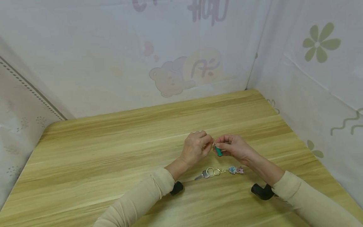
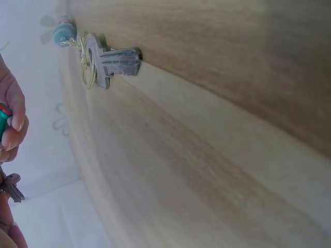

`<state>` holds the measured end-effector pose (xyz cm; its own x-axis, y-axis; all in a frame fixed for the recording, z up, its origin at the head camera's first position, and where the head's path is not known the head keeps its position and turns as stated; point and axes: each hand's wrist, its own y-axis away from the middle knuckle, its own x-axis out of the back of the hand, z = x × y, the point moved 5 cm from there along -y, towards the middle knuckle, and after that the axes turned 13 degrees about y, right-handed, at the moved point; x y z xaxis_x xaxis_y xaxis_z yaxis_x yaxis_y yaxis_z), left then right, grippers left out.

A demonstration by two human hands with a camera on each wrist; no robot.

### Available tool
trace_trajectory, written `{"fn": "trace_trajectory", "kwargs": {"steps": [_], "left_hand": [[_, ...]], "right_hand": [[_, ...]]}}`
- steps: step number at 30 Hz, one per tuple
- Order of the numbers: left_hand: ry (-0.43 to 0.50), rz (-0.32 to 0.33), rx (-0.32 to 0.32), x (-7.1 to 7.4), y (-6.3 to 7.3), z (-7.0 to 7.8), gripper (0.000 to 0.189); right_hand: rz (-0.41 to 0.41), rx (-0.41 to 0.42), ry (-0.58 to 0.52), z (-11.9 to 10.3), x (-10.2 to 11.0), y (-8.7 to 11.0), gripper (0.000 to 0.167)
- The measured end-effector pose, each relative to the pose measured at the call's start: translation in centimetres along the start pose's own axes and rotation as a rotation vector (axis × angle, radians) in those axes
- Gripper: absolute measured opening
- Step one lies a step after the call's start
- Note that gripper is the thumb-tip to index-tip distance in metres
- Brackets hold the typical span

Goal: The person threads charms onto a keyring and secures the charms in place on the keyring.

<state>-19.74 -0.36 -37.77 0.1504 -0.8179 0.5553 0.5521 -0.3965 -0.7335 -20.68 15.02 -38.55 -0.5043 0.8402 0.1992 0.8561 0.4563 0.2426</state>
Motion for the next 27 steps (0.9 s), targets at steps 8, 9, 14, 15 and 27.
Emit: {"fn": "trace_trajectory", "kwargs": {"steps": [8, 9, 14, 15, 27], "left_hand": [[0.009, 0.021, 0.023, 0.13, -0.15, 0.25, 0.019], [0.022, 0.024, 0.038, 0.16, -0.17, 0.25, 0.019], [0.092, 0.021, 0.145, 0.15, -0.14, 0.09, 0.016], [0.092, 0.019, 0.166, 0.14, -0.14, 0.06, 0.015], [0.088, 0.004, 0.297, 0.07, -0.31, -0.21, 0.015]], "right_hand": [[0.058, 0.044, 0.135, -0.15, 0.07, 0.23, 0.01], [0.071, 0.051, 0.157, -0.15, 0.07, 0.25, 0.011], [0.148, 0.09, 0.259, -0.32, 0.05, 0.32, 0.01], [0.163, 0.099, 0.278, -0.39, 0.05, 0.35, 0.01], [0.285, 0.157, 0.378, -0.7, 0.09, 0.56, 0.005]]}}
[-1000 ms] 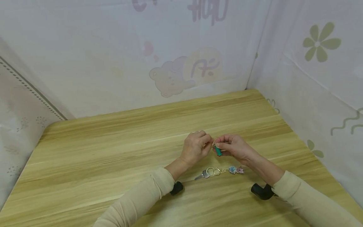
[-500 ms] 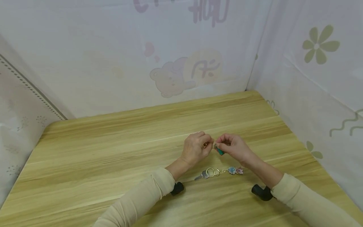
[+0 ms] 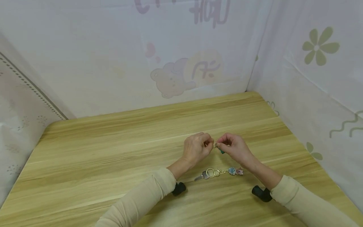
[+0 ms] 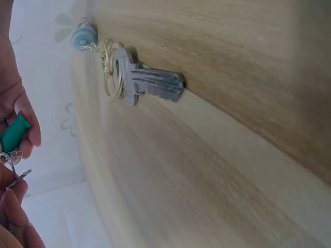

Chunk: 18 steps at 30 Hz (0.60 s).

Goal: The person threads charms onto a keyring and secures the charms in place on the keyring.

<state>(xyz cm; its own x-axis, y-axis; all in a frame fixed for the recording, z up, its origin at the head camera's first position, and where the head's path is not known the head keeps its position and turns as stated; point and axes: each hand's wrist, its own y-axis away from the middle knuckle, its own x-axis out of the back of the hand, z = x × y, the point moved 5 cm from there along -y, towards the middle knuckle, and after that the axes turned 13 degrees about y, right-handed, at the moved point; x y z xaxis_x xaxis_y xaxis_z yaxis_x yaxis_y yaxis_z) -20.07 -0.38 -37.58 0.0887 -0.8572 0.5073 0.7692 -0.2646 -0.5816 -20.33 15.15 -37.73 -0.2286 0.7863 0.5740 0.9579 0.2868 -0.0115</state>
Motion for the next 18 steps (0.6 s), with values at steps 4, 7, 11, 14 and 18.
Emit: {"fn": "trace_trajectory", "kwargs": {"steps": [4, 7, 11, 14, 18], "left_hand": [[-0.002, 0.0, 0.025, -0.07, -0.18, -0.05, 0.015], [0.0, -0.001, 0.041, -0.09, -0.3, -0.02, 0.014], [0.017, -0.006, 0.07, -0.09, -0.43, -0.02, 0.014], [0.038, -0.008, 0.098, -0.1, -0.53, -0.11, 0.013], [0.078, -0.006, 0.131, -0.04, -0.6, -0.2, 0.012]], "right_hand": [[0.032, 0.013, 0.02, -0.03, 0.05, 0.06, 0.003], [0.049, 0.029, 0.033, -0.11, 0.08, 0.12, 0.004], [0.079, 0.056, 0.043, -0.28, 0.11, 0.26, 0.001], [0.106, 0.073, 0.038, -0.39, 0.12, 0.38, 0.005], [0.123, 0.075, 0.039, -0.43, 0.13, 0.46, 0.004]]}}
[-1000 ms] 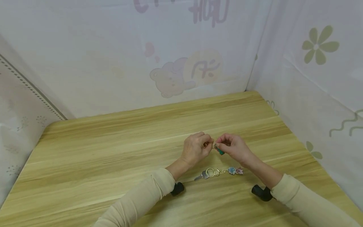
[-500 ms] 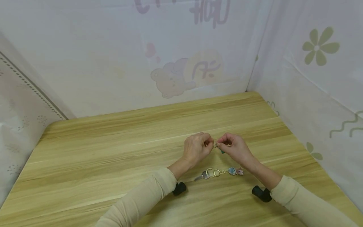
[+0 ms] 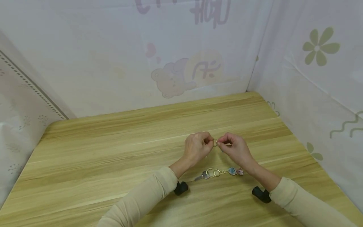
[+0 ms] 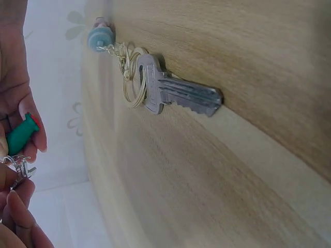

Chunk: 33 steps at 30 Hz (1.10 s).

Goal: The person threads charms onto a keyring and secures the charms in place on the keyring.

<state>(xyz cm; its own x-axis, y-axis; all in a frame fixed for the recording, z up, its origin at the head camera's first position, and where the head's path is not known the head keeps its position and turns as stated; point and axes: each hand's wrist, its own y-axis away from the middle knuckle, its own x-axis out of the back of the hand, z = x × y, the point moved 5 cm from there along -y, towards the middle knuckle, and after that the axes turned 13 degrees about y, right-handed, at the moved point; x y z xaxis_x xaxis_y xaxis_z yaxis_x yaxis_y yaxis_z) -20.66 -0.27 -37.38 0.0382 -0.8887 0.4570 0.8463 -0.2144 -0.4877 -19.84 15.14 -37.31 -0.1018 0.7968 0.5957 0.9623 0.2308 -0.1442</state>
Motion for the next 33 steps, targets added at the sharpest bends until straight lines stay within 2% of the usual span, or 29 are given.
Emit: {"fn": "trace_trajectory", "kwargs": {"steps": [5, 11, 15, 19, 25, 33], "left_hand": [[0.074, -0.007, 0.086, 0.1, 0.0, -0.3, 0.01], [0.161, -0.048, 0.226, 0.0, 0.1, -0.6, 0.008], [0.203, -0.099, 0.264, 0.0, 0.2, -0.6, 0.012], [0.192, -0.14, 0.228, 0.1, 0.2, -0.4, 0.013], [0.072, -0.172, 0.11, 0.5, -0.1, 0.2, 0.003], [0.019, -0.177, -0.033, 1.0, -0.2, 1.0, 0.007]], "right_hand": [[-0.039, -0.044, -0.033, 0.4, 0.0, -0.2, 0.006], [-0.217, -0.148, -0.231, 1.4, -0.6, -0.5, 0.013], [-0.287, -0.167, -0.269, 1.6, -0.7, -0.4, 0.015], [-0.301, -0.152, -0.237, 1.4, -0.5, -0.5, 0.015], [-0.307, -0.129, -0.203, 1.0, -0.1, -0.8, 0.014], [-0.33, -0.094, -0.209, 0.4, 0.1, -1.0, 0.013]]}}
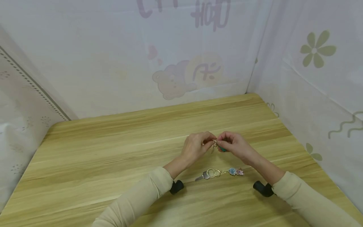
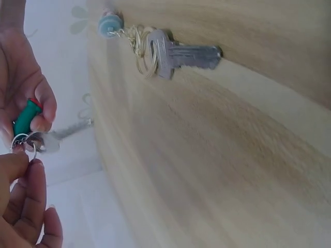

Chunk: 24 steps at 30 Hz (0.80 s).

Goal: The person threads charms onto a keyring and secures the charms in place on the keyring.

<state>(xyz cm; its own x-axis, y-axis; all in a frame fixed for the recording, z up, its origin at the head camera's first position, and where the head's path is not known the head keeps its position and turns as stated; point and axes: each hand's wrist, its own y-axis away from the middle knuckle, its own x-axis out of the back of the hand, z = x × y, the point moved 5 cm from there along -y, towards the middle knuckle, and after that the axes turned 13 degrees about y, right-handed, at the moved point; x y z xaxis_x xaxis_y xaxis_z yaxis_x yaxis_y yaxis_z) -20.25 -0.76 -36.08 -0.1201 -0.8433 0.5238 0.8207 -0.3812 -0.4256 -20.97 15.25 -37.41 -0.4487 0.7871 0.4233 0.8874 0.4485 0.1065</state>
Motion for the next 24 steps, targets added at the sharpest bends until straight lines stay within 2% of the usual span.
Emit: {"fn": "trace_trajectory", "kwargs": {"steps": [4, 6, 13, 17, 20, 24], "left_hand": [[-0.024, 0.006, -0.031, 0.1, 0.15, 0.23, 0.001], [-0.004, 0.014, -0.014, 0.16, 0.18, 0.22, 0.002], [0.146, 0.053, 0.142, 0.26, 0.01, -0.37, 0.005], [0.236, 0.041, 0.225, 0.12, 0.03, -0.63, 0.004], [0.25, 0.016, 0.234, -0.02, -0.01, -0.63, 0.003], [0.212, -0.02, 0.199, -0.17, -0.1, -0.38, 0.004]], "right_hand": [[-0.008, 0.001, 0.002, -0.08, 0.17, 0.12, 0.012], [-0.015, -0.002, 0.0, -0.09, 0.23, 0.2, 0.012], [-0.021, -0.003, 0.01, 0.1, 0.44, 0.41, 0.013], [-0.016, -0.005, 0.02, 0.23, 0.52, 0.44, 0.013], [-0.019, -0.009, 0.03, 0.27, 0.53, 0.46, 0.012], [-0.03, -0.011, 0.041, 0.28, 0.51, 0.53, 0.012]]}}
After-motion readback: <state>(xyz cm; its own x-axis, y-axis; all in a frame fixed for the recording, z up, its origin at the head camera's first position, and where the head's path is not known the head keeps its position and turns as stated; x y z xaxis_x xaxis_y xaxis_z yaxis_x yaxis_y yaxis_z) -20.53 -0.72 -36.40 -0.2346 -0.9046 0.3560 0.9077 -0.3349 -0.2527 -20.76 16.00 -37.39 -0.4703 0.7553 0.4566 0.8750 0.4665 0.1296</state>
